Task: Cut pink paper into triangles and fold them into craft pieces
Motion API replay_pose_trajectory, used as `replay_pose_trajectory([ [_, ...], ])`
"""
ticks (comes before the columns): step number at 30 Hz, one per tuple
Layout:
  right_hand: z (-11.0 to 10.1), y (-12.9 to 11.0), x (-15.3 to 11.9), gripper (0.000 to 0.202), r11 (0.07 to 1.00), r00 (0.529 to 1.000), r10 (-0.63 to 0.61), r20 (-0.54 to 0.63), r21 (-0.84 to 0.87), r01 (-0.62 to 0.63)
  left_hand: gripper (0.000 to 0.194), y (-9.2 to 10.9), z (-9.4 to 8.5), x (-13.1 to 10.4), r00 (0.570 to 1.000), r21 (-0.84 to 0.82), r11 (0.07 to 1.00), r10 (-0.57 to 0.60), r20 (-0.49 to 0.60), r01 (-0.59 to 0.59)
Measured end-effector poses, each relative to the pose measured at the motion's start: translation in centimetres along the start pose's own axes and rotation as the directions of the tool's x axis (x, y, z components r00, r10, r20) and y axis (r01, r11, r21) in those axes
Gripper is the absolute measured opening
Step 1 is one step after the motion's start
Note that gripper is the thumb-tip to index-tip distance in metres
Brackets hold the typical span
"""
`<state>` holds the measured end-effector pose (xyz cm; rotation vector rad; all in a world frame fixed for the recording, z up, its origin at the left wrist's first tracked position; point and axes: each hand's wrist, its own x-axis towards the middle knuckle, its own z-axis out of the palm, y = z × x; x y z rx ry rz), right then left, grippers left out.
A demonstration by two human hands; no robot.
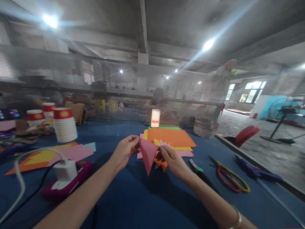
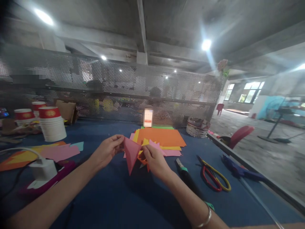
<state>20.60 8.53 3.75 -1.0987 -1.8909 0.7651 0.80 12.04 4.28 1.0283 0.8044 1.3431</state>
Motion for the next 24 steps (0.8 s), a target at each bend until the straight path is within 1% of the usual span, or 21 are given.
replay_pose_trajectory([
  [5, 0.0, -0.1, -0.5, 0.033, 0.999, 1.000, -0.031, 0.003, -0.031, 0.032, 0.027, 0.0, 0.0, -0.1, 1.000, -0.009, 1.000, -0.002, 0.011, 0.002],
  [9, 0.4, -0.3, -0.9, 0.029, 0.993, 0.999, -0.024, 0.022, -0.114, 0.026, 0.027, -0.2, 0.0, -0.1, 0.999, -0.018, 1.000, -0.007, 0.034, 0.008],
  [11, 0.7, -0.3, -1.0, 0.027, 0.986, 1.000, -0.014, 0.021, -0.166, 0.017, 0.029, -0.4, 0.1, -0.1, 0.998, -0.018, 1.000, -0.016, 0.064, 0.017],
  [14, 0.8, 0.0, -0.9, 0.024, 0.966, 1.000, -0.005, 0.014, -0.257, 0.009, 0.032, -0.6, 0.5, -0.5, 0.988, -0.006, 0.999, -0.042, 0.148, 0.043],
  [17, 0.6, 0.4, -0.9, 0.023, 0.931, 1.000, 0.019, -0.022, -0.365, -0.026, 0.040, -0.8, 1.2, -1.0, 0.966, 0.003, 0.998, -0.064, 0.252, 0.065],
  [19, 0.5, 0.5, -1.0, 0.023, 0.901, 0.998, 0.028, -0.051, -0.431, -0.047, 0.050, -0.9, 1.6, -1.4, 0.936, 0.005, 0.998, -0.067, 0.346, 0.070],
  [21, 0.4, 0.5, -1.1, 0.023, 0.874, 0.998, 0.018, -0.062, -0.484, -0.046, 0.057, -1.2, 1.9, -1.8, 0.897, 0.029, 0.997, -0.079, 0.434, 0.074],
  [22, 0.4, 0.4, -1.2, 0.023, 0.862, 0.998, 0.007, -0.060, -0.506, -0.037, 0.057, -1.3, 2.1, -2.0, 0.885, 0.051, 0.996, -0.092, 0.456, 0.077],
  [23, 0.4, 0.2, -1.3, 0.023, 0.851, 0.998, -0.006, -0.058, -0.524, -0.025, 0.057, -1.4, 2.2, -2.2, 0.884, 0.075, 0.994, -0.107, 0.454, 0.081],
  [24, 0.5, 0.0, -1.4, 0.023, 0.842, 0.998, -0.021, -0.055, -0.539, -0.012, 0.058, -1.4, 2.3, -2.5, 0.894, 0.098, 0.991, -0.122, 0.431, 0.088],
])
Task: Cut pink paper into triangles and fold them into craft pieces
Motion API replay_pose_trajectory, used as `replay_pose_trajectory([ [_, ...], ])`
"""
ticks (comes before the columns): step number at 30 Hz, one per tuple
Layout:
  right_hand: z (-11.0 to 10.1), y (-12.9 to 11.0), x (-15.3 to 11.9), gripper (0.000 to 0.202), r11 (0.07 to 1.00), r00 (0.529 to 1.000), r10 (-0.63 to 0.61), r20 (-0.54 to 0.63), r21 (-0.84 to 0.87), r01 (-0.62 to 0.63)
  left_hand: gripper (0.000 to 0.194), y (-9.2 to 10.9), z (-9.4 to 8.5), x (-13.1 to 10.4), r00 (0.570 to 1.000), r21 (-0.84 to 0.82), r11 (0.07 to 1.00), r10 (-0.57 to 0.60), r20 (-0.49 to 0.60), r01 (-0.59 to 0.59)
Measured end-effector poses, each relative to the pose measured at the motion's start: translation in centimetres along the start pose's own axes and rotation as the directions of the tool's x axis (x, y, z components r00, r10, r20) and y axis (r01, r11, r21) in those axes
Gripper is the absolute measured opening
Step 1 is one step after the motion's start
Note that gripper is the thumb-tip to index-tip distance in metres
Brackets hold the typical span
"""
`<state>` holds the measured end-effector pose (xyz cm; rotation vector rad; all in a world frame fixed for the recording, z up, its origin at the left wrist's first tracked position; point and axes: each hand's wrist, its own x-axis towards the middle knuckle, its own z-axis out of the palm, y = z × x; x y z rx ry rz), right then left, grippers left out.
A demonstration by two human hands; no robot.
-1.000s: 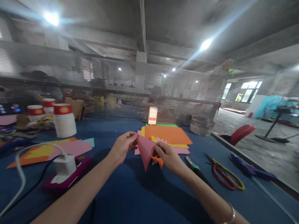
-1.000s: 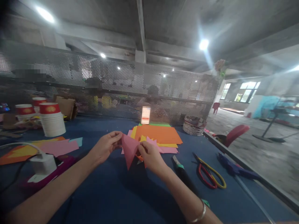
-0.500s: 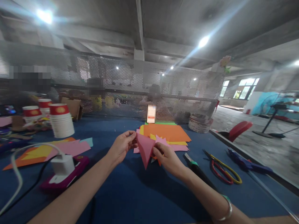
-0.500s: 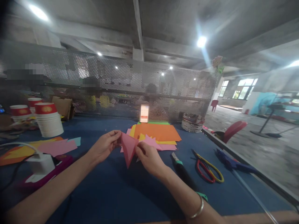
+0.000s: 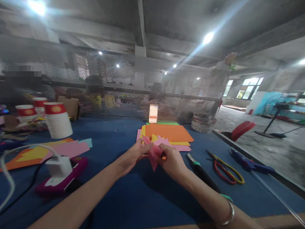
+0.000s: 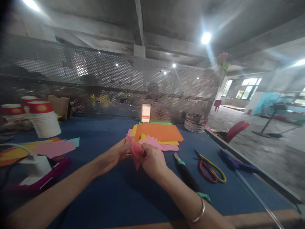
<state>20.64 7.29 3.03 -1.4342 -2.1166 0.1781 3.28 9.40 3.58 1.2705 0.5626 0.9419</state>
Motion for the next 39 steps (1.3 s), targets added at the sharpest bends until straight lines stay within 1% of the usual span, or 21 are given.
replay_pose_trajectory([
  [2, -0.2, -0.3, -0.1, 0.023, 0.999, 1.000, -0.023, -0.017, -0.024, 0.023, 0.064, 0.0, 0.4, -0.3, 0.998, 0.014, 1.000, -0.027, -0.058, 0.028],
  [5, -0.3, -0.6, -0.2, 0.024, 0.999, 0.998, -0.032, -0.056, -0.037, 0.030, 0.065, 0.5, 0.7, -0.5, 0.997, -0.029, 0.999, -0.033, -0.074, 0.031],
  [7, -0.4, -0.6, 0.0, 0.023, 0.999, 0.996, -0.021, -0.084, -0.031, 0.019, 0.061, 0.9, 0.7, -0.5, 0.996, -0.062, 0.998, -0.026, -0.091, 0.021],
  [8, -0.4, -0.6, 0.0, 0.023, 1.000, 0.995, -0.011, -0.095, -0.022, 0.009, 0.058, 1.0, 0.7, -0.4, 0.993, -0.064, 0.998, -0.031, -0.116, 0.024],
  [10, -0.4, -0.4, 0.2, 0.022, 1.000, 0.994, 0.016, -0.112, 0.007, -0.015, 0.048, 1.2, 0.4, -0.3, 0.985, -0.039, 0.998, -0.056, -0.164, 0.050],
  [13, -0.4, 0.0, 0.4, 0.022, 0.996, 0.990, 0.056, -0.129, 0.076, -0.047, 0.035, 1.2, 0.0, -0.1, 0.977, -0.004, 0.995, -0.098, -0.191, 0.099],
  [17, -0.4, 0.7, 0.8, 0.024, 0.985, 0.989, 0.062, -0.136, 0.166, -0.039, 0.036, 1.1, -0.3, -0.1, 0.974, 0.003, 0.993, -0.119, -0.192, 0.122],
  [20, -0.4, 1.0, 0.9, 0.029, 0.985, 0.984, 0.035, -0.177, 0.170, -0.005, 0.035, 1.2, -0.3, -0.2, 0.972, 0.003, 0.991, -0.132, -0.195, 0.135],
  [22, -0.5, 1.0, 0.8, 0.039, 0.989, 0.978, -0.019, -0.209, 0.139, 0.049, 0.034, 1.1, -0.5, -0.2, 0.970, 0.007, 0.990, -0.135, -0.201, 0.139],
  [24, -0.7, 0.9, 0.6, 0.047, 0.988, 0.970, -0.109, -0.217, 0.086, 0.130, 0.032, 1.0, -0.7, -0.1, 0.969, 0.012, 0.990, -0.133, -0.209, 0.139],
  [27, -1.1, 0.8, 0.3, 0.058, 0.965, 0.948, -0.263, -0.178, -0.028, 0.262, 0.030, 0.9, -1.2, 0.1, 0.969, 0.013, 0.991, -0.129, -0.213, 0.134],
  [29, -1.4, 0.7, 0.2, 0.061, 0.932, 0.921, -0.360, -0.146, -0.106, 0.347, 0.030, 0.8, -1.6, 0.3, 0.970, 0.008, 0.991, -0.131, -0.205, 0.135],
  [31, -1.5, 0.8, 0.2, 0.060, 0.889, 0.887, -0.446, -0.122, -0.169, 0.425, 0.032, 0.8, -1.9, 0.4, 0.973, 0.002, 0.990, -0.137, -0.185, 0.140],
  [34, -1.6, 0.9, 0.3, 0.050, 0.828, 0.831, -0.546, -0.106, -0.219, 0.516, 0.041, 0.6, -2.2, 0.5, 0.982, -0.004, 0.989, -0.146, -0.124, 0.146],
  [37, -1.7, 1.1, 0.4, 0.042, 0.791, 0.791, -0.601, -0.110, -0.221, 0.570, 0.048, 0.3, -2.4, 0.5, 0.986, 0.003, 0.988, -0.154, -0.059, 0.155],
  [39, -1.7, 1.0, 0.5, 0.035, 0.785, 0.780, -0.613, -0.122, -0.206, 0.584, 0.047, 0.1, -2.4, 0.6, 0.987, 0.011, 0.988, -0.156, -0.027, 0.156],
])
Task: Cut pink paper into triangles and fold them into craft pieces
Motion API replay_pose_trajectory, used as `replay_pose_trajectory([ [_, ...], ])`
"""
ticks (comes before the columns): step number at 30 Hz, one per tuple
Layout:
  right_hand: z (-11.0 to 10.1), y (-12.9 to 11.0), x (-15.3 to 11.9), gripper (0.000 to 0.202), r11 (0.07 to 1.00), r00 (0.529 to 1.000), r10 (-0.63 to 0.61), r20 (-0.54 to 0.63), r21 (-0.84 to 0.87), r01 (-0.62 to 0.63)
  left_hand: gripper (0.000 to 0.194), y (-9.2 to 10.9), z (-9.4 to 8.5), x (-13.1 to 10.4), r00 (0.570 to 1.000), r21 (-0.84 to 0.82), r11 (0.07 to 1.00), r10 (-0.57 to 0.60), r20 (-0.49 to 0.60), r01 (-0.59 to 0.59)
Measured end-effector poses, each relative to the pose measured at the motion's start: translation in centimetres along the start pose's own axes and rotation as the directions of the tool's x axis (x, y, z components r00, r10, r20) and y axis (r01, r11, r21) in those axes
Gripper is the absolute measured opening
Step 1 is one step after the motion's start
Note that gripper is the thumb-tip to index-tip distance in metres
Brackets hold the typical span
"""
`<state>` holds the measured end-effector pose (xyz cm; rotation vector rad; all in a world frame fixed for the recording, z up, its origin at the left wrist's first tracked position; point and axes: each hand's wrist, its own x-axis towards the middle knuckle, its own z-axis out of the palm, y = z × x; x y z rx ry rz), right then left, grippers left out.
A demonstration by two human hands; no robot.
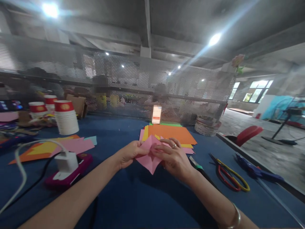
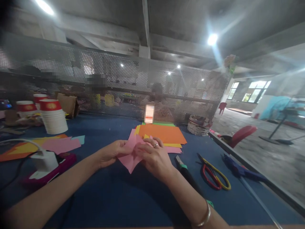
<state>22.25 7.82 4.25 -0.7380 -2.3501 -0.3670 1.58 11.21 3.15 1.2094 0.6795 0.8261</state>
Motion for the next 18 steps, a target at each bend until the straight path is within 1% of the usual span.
replay_pose_trajectory([
  [3, -0.1, -0.3, 0.2, 0.017, 0.999, 1.000, 0.014, -0.027, 0.037, -0.013, 0.041, -0.1, 0.1, 0.1, 0.999, 0.009, 1.000, 0.003, 0.044, -0.003],
  [5, 0.0, -0.5, 0.3, 0.005, 0.997, 0.997, 0.052, -0.054, 0.062, -0.048, 0.037, 0.0, 0.2, 0.0, 0.998, 0.021, 1.000, -0.001, 0.066, -0.001],
  [6, 0.1, -0.7, 0.4, 0.009, 0.994, 0.993, 0.087, -0.078, 0.073, -0.082, 0.037, 0.1, 0.3, -0.1, 0.997, 0.028, 1.000, -0.004, 0.074, 0.002],
  [8, 0.5, -0.8, 0.3, 0.022, 0.980, 0.973, 0.189, -0.133, 0.092, -0.178, 0.038, 0.2, 0.6, -0.3, 0.996, 0.037, 0.999, -0.007, 0.085, 0.004],
  [9, 0.7, -0.8, 0.3, 0.026, 0.966, 0.955, 0.250, -0.159, 0.104, -0.235, 0.040, 0.3, 0.7, -0.4, 0.996, 0.039, 0.999, -0.007, 0.089, 0.004],
  [11, 1.1, -0.7, 0.2, 0.026, 0.932, 0.916, 0.357, -0.180, 0.136, -0.337, 0.041, 0.4, 0.9, -0.5, 0.996, 0.041, 0.999, -0.001, 0.091, -0.003],
  [14, 1.6, -0.3, -0.1, 0.021, 0.887, 0.885, 0.449, -0.122, 0.184, -0.424, 0.041, 0.4, 1.1, -0.5, 0.996, 0.042, 0.999, 0.012, 0.087, -0.016],
  [16, 1.9, -0.1, -0.3, 0.023, 0.867, 0.874, 0.480, -0.077, 0.196, -0.458, 0.042, 0.5, 1.2, -0.5, 0.996, 0.041, 0.999, 0.018, 0.082, -0.022],
  [18, 2.1, 0.0, -0.5, 0.024, 0.856, 0.865, 0.498, -0.063, 0.196, -0.479, 0.048, 0.5, 1.4, -0.6, 0.997, 0.042, 0.999, 0.017, 0.074, -0.020],
])
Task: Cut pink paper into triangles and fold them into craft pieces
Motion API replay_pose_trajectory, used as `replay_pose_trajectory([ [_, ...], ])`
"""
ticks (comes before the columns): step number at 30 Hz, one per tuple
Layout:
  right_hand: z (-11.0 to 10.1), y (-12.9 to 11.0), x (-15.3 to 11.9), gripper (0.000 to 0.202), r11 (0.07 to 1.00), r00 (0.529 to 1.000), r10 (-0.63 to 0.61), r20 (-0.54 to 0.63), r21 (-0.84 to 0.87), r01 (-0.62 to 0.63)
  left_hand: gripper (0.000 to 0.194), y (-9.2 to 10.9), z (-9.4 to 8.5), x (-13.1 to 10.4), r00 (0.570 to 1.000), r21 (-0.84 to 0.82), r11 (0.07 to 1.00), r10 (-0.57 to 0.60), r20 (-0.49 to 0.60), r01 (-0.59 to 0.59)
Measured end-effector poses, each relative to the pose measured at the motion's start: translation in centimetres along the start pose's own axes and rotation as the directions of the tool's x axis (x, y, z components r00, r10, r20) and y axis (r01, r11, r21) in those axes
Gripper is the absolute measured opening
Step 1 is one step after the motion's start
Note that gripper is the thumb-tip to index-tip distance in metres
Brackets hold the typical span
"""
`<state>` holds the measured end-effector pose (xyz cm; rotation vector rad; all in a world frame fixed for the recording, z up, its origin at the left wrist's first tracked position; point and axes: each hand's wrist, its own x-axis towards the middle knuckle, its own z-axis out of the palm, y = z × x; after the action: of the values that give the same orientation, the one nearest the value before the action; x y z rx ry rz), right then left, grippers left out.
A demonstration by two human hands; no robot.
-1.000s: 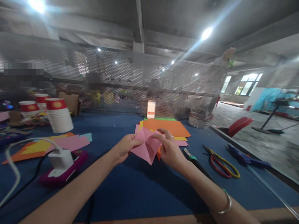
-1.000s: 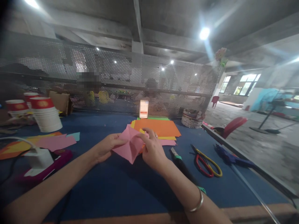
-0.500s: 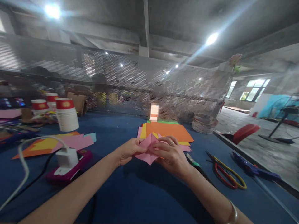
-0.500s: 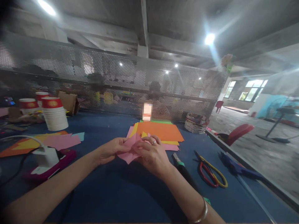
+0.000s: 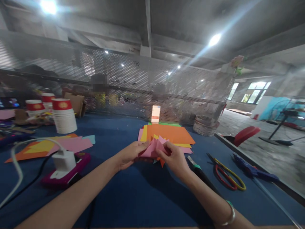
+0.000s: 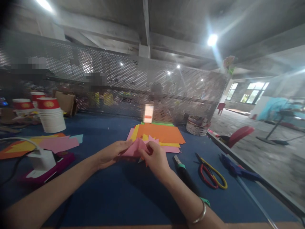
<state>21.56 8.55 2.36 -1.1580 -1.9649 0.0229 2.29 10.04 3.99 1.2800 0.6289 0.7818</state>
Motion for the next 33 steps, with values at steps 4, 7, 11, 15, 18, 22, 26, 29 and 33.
replay_pose_trajectory([
  [4, -0.1, -0.3, 0.1, 0.021, 0.999, 0.999, -0.043, -0.020, 0.030, 0.044, 0.054, 0.0, 0.3, -0.1, 0.999, 0.031, 0.999, -0.015, -0.052, 0.017],
  [7, -0.4, -0.9, 0.2, 0.016, 0.989, 0.991, -0.129, -0.035, 0.068, 0.131, 0.049, -0.3, 0.1, 0.2, 0.995, 0.041, 0.999, -0.013, -0.094, 0.017],
  [11, -0.8, -1.5, 0.2, 0.019, 0.956, 0.959, -0.283, 0.007, 0.080, 0.281, 0.044, -0.6, -0.5, 0.5, 0.988, 0.033, 0.999, 0.012, -0.156, -0.007],
  [15, -1.0, -1.8, 0.0, 0.029, 0.914, 0.911, -0.404, 0.077, 0.066, 0.400, 0.039, -0.6, -1.0, 0.5, 0.978, 0.019, 0.999, 0.042, -0.205, -0.039],
  [18, -1.2, -2.0, 0.1, 0.028, 0.908, 0.902, -0.419, 0.103, 0.048, 0.416, 0.038, -0.5, -1.2, 0.5, 0.978, 0.035, 0.998, 0.060, -0.201, -0.054],
  [22, -1.2, -2.3, 0.2, 0.014, 0.923, 0.915, -0.384, 0.124, 0.041, 0.382, 0.034, -0.7, -1.1, 0.6, 0.978, 0.099, 0.992, 0.089, -0.187, -0.072],
  [26, -0.7, -1.9, 0.1, 0.005, 0.969, 0.969, -0.246, 0.030, 0.027, 0.245, 0.037, -0.8, -0.6, 0.5, 0.982, 0.169, 0.982, 0.112, -0.150, -0.086],
  [29, -0.3, -1.4, -0.1, 0.016, 0.993, 0.992, -0.111, -0.056, 0.029, 0.112, 0.044, -0.7, -0.2, 0.3, 0.988, 0.211, 0.973, 0.115, -0.107, -0.091],
  [33, 0.0, -1.0, -0.1, 0.027, 0.999, 0.999, 0.005, -0.046, 0.045, -0.003, 0.049, -0.7, 0.2, 0.1, 0.989, 0.240, 0.966, 0.118, -0.091, -0.093],
])
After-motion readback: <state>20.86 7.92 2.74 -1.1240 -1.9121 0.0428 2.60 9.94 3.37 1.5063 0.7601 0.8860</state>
